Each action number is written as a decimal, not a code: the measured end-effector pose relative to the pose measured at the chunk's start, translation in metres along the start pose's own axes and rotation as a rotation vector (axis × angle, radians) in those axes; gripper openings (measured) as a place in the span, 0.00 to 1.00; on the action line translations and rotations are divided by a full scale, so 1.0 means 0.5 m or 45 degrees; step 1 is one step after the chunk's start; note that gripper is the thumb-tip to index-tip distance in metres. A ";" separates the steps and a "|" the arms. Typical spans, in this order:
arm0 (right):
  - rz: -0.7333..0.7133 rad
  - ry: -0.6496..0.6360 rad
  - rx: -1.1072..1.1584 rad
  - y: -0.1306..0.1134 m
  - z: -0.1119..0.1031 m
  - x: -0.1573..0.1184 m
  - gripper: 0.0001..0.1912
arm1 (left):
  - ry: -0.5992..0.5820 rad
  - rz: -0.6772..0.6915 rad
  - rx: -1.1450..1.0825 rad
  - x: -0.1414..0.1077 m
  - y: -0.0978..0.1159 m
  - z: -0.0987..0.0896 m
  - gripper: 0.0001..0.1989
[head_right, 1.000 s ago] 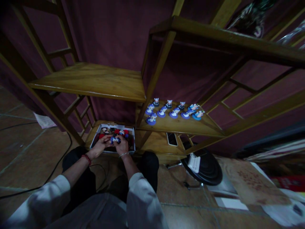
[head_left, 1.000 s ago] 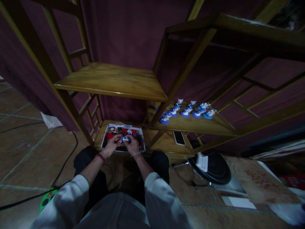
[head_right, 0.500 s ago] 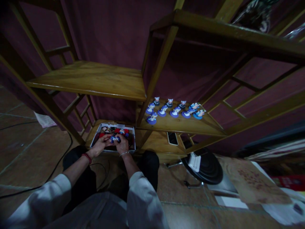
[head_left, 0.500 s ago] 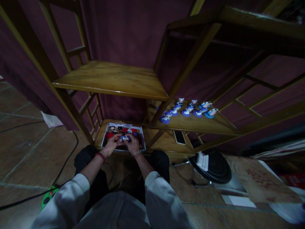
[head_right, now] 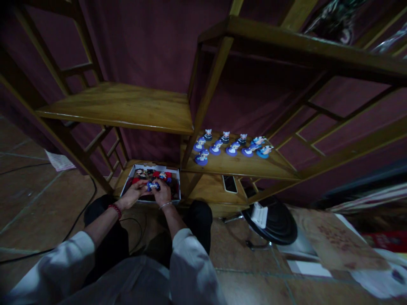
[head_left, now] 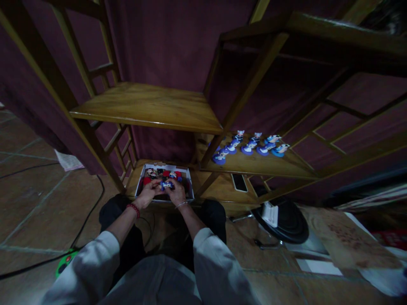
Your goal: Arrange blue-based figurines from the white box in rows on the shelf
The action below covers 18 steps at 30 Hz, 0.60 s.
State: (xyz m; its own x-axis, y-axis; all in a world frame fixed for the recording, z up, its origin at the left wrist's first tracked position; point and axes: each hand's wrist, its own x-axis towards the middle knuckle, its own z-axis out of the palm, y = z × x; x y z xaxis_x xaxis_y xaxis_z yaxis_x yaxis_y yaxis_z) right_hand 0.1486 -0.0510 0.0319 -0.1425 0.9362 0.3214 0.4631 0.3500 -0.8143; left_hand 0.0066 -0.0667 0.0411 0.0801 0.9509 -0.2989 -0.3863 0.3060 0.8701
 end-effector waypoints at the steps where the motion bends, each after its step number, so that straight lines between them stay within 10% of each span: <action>1: -0.003 -0.005 0.004 0.000 0.000 0.000 0.08 | -0.001 -0.001 -0.002 0.000 0.000 -0.001 0.12; 18: -0.035 -0.009 0.017 -0.021 -0.012 0.014 0.11 | 0.019 -0.006 -0.107 -0.009 0.026 0.011 0.12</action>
State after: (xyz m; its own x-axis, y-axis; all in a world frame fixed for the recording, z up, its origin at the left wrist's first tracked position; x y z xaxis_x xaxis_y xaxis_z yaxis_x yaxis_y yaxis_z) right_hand 0.1483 -0.0483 0.0456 -0.1613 0.9263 0.3405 0.4470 0.3761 -0.8116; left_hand 0.0065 -0.0669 0.0560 0.0688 0.9485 -0.3093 -0.4621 0.3051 0.8327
